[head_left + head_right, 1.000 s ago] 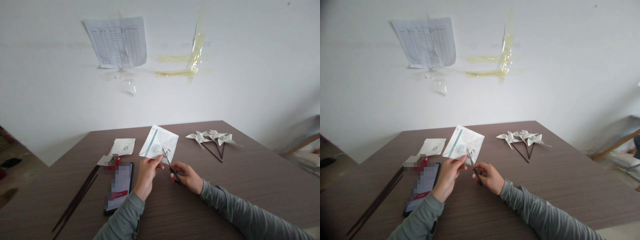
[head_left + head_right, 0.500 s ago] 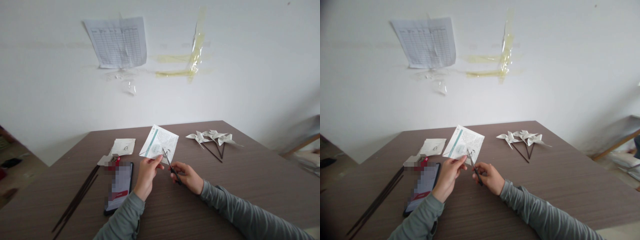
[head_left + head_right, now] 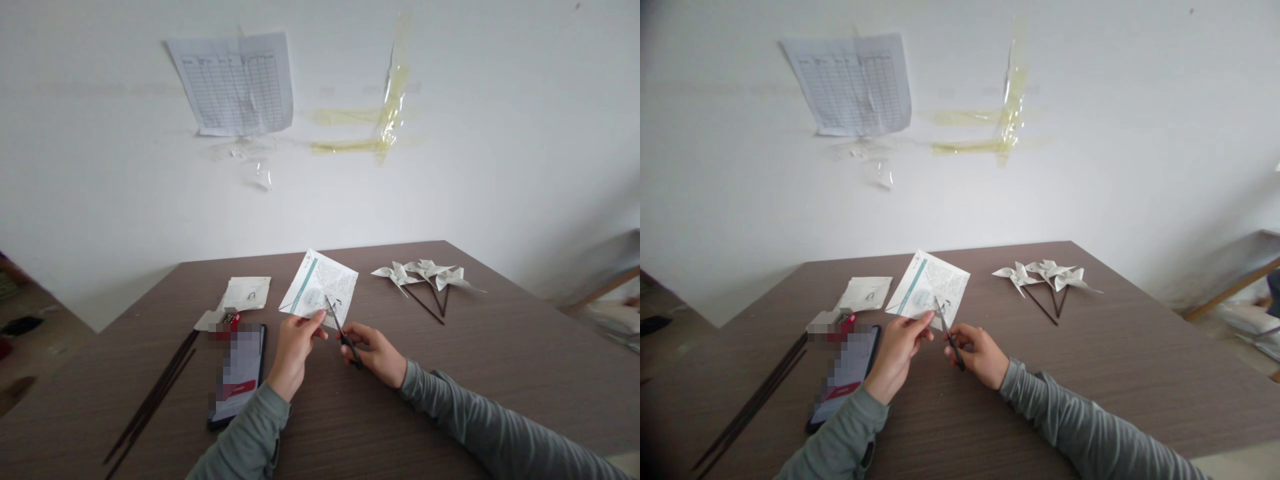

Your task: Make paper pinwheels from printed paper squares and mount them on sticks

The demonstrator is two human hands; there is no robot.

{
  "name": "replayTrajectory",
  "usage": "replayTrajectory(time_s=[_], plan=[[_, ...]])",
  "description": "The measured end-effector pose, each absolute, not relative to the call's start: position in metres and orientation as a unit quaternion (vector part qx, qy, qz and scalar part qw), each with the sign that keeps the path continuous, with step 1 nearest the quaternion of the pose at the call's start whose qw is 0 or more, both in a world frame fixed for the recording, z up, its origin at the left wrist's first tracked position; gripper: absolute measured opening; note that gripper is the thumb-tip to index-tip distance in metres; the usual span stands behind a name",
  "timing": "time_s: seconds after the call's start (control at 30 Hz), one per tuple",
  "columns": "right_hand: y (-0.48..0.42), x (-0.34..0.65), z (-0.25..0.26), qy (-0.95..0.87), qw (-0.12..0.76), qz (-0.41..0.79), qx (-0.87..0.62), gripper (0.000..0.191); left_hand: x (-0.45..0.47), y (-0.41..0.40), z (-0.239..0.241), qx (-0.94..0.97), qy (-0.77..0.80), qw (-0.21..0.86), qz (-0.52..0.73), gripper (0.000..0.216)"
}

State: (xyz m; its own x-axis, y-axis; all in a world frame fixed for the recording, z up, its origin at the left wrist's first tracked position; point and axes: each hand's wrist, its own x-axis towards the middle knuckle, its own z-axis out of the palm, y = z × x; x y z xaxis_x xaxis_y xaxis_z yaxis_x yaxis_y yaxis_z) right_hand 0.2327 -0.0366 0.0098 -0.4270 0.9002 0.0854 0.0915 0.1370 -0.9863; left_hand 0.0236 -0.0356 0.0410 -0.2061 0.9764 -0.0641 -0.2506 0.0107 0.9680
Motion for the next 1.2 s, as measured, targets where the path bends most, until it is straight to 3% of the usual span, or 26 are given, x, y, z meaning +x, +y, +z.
replayTrajectory(time_s=[1.2], plan=[[-0.0353,0.2320,0.0077,-0.652,0.380,0.537,-0.378,0.069,0.0251,-0.0346,0.0407,0.370,0.498,0.500,0.604,0.057]])
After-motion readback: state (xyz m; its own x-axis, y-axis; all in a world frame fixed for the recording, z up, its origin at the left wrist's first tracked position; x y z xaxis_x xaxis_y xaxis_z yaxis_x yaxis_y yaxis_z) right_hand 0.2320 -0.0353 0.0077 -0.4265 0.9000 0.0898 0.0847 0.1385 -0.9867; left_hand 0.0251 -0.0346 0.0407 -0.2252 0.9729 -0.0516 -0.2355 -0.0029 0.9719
